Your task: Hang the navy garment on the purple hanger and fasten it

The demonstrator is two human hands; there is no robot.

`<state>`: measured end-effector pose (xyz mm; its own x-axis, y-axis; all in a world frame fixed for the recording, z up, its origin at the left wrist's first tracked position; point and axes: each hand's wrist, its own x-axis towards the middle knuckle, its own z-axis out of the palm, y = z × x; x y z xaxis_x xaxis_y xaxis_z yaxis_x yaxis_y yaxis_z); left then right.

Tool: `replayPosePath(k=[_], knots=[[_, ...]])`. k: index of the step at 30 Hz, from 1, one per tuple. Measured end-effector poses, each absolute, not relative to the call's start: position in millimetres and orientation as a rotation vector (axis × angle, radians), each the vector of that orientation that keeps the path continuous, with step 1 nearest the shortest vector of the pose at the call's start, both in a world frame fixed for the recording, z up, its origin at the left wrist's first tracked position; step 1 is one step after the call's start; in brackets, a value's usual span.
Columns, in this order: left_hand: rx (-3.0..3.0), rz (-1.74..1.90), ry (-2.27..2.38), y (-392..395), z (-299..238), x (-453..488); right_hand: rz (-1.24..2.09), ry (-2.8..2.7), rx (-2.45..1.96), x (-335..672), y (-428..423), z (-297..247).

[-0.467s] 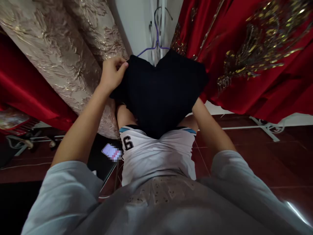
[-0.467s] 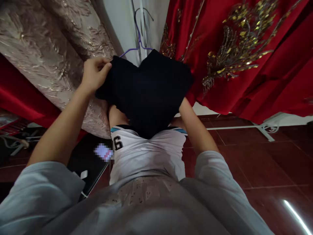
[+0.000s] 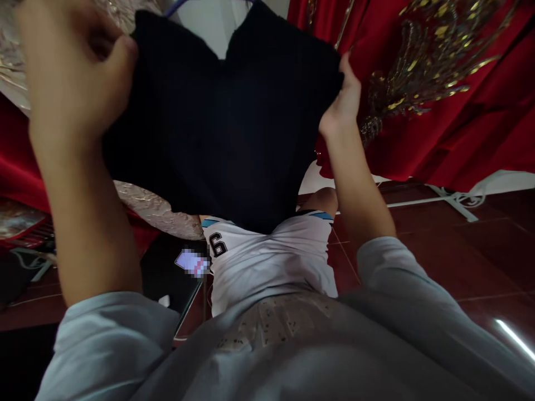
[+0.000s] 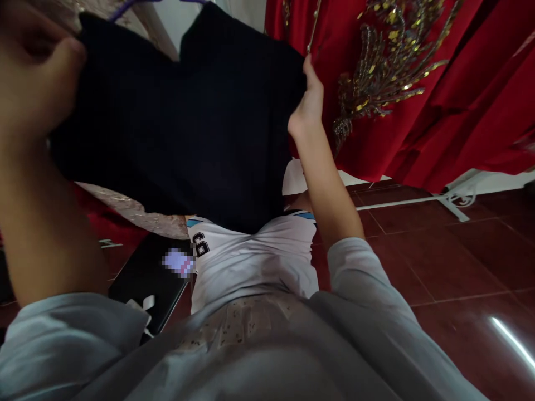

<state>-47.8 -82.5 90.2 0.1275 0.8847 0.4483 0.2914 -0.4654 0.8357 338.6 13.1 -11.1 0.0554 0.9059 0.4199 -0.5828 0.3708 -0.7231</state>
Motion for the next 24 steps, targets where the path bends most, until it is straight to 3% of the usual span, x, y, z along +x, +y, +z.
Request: replayPosePath(k=[3,7,9,12,14,20,24], knots=[[1.974,1.31,1.125,-57.2,55.3,-62.2,1.061,-1.227,-0.268,338.3,-38.5,-17.6],[2.177,1.369,1.061,-28.2,-1.0,-34.0,1.313,-2.125,-0.224,328.8,-77.3,-28.6],[2.235,1.367,0.901,-27.7,-16.8,-3.4,1.083,-2.297,-0.437,313.7,-72.6,-35.1],[2.288,1.213,0.652,-43.4,-20.6,46.7,0.555,-2.027,-0.707,295.3,-43.6,-51.5],[2.211,1.111,0.664,-55.8,-15.2,72.4,0.48,-1.926,-0.762,295.5,-21.9,-66.0],[2.02,1.108,0.606,-65.9,-14.8,78.8,1.034,-1.573,-0.786,336.1,-7.3,-90.8],[1.906,1.067,0.615,-72.1,-32.9,65.3,1.173,-1.593,-0.781,343.0,-22.8,-79.8]])
